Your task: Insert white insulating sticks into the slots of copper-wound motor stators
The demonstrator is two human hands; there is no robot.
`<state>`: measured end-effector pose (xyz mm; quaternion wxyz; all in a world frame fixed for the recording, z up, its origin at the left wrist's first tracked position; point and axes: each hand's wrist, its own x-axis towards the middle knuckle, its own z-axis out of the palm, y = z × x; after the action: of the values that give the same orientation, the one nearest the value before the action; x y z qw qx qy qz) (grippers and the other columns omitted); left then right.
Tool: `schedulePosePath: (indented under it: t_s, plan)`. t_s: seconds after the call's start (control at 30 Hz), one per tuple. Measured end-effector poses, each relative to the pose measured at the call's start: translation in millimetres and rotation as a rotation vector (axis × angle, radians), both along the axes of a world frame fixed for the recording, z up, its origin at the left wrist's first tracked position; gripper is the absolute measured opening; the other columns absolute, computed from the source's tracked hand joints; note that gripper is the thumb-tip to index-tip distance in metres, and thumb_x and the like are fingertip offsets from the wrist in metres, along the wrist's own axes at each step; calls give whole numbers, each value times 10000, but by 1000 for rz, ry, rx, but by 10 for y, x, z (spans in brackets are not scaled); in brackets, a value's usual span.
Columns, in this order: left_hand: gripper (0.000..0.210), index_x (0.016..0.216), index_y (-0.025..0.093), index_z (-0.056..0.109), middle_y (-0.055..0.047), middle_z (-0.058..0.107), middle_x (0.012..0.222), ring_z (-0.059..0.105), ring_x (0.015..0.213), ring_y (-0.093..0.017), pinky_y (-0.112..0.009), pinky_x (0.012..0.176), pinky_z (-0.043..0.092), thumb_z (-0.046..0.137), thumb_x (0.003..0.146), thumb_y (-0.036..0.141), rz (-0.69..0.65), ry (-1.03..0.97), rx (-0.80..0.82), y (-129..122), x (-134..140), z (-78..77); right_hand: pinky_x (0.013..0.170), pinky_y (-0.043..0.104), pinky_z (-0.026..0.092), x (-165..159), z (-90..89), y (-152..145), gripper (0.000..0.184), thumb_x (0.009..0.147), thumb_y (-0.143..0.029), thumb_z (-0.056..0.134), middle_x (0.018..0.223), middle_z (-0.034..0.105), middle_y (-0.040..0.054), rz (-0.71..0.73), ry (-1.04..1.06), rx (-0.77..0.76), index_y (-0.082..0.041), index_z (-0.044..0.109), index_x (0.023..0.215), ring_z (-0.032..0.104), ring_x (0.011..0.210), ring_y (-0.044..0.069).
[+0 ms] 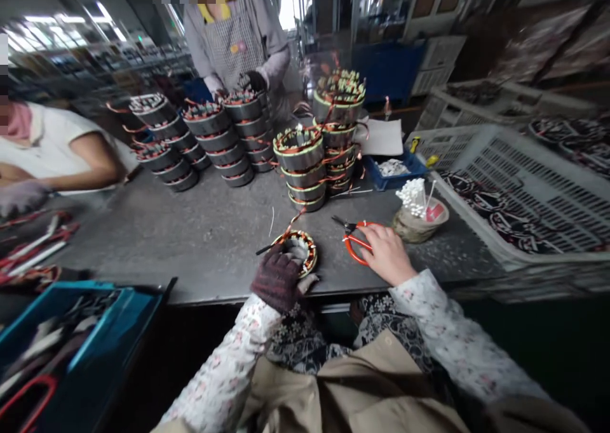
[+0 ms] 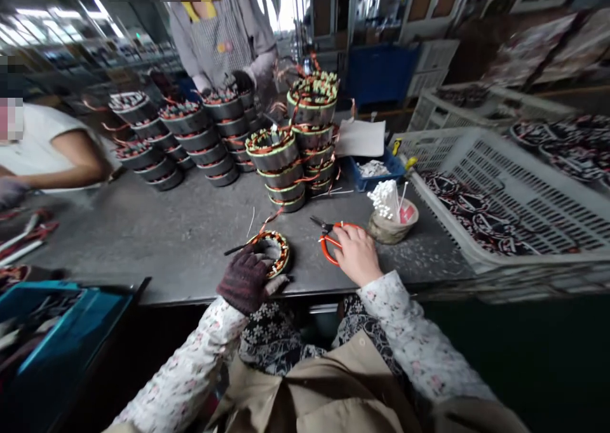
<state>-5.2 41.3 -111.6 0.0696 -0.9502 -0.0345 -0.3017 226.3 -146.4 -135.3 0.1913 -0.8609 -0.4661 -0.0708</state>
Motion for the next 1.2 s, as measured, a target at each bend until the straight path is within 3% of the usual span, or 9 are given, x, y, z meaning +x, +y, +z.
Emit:
schedulePosePath:
  t_s: [0.13, 0.3, 0.57, 0.77, 0.97, 1.2]
  plan:
    - [289, 953, 203, 764, -94, 795, 889, 768, 892, -290, -481, 913, 625, 727, 912, 486, 208, -3, 83, 98, -102, -27, 990, 493, 542, -37, -247, -26, 312, 937, -234, 516, 1314, 702, 150, -56, 47, 128, -209, 771, 1115, 654, 1136, 319]
    - [339, 940, 198, 785, -133, 800, 968, 758, 991, -353, -554, 969, 595, 654, 953, 510, 442, 50, 75, 149, -145, -122, 1004, 521, 552, -55, -256, -53, 307, 951, -220, 520, 1345, 691, 161, -21, 111, 143, -207, 776, 1120, 657, 1168, 335]
    - [323, 936, 219, 781, -122, 797, 957, 749, 1006, -355, -558, 953, 602, 638, 951, 509, 482, 53, 106, 161, -168, -187, 1026, 512, 541, -48, -185, -89, 299, 942, -191, 550, 1373, 686, 155, 22, 159, 140, -203, 775, 1138, 653, 1193, 328]
    - [471, 966, 207, 805, -117, 809, 1029, 745, 1082, -336, -522, 1051, 573, 586, 949, 623, 529, 178, 75, 468, -181, -190, 973, 481, 539, -65, -245, -87, 257, 903, -174, 622, 1308, 711, 137, 16, 126, 232, -216, 782, 1099, 660, 1125, 309]
    - [516, 1071, 196, 815, -135, 791, 1178, 677, 1251, -366, -521, 1137, 518, 565, 923, 622, 647, 338, -32, 808, -176, -75, 957, 468, 535, -65, -263, -84, 250, 883, -183, 664, 1306, 712, 128, 21, 141, 294, -216, 779, 1102, 653, 1112, 298]
    - [612, 1174, 156, 778, -200, 723, 1331, 610, 1340, -418, -562, 1089, 522, 463, 957, 634, 996, 515, -216, 746, 55, 280, 1023, 491, 507, -82, -198, -80, 237, 888, -185, 657, 1313, 715, 114, -11, 193, 265, -231, 778, 1087, 609, 1204, 313]
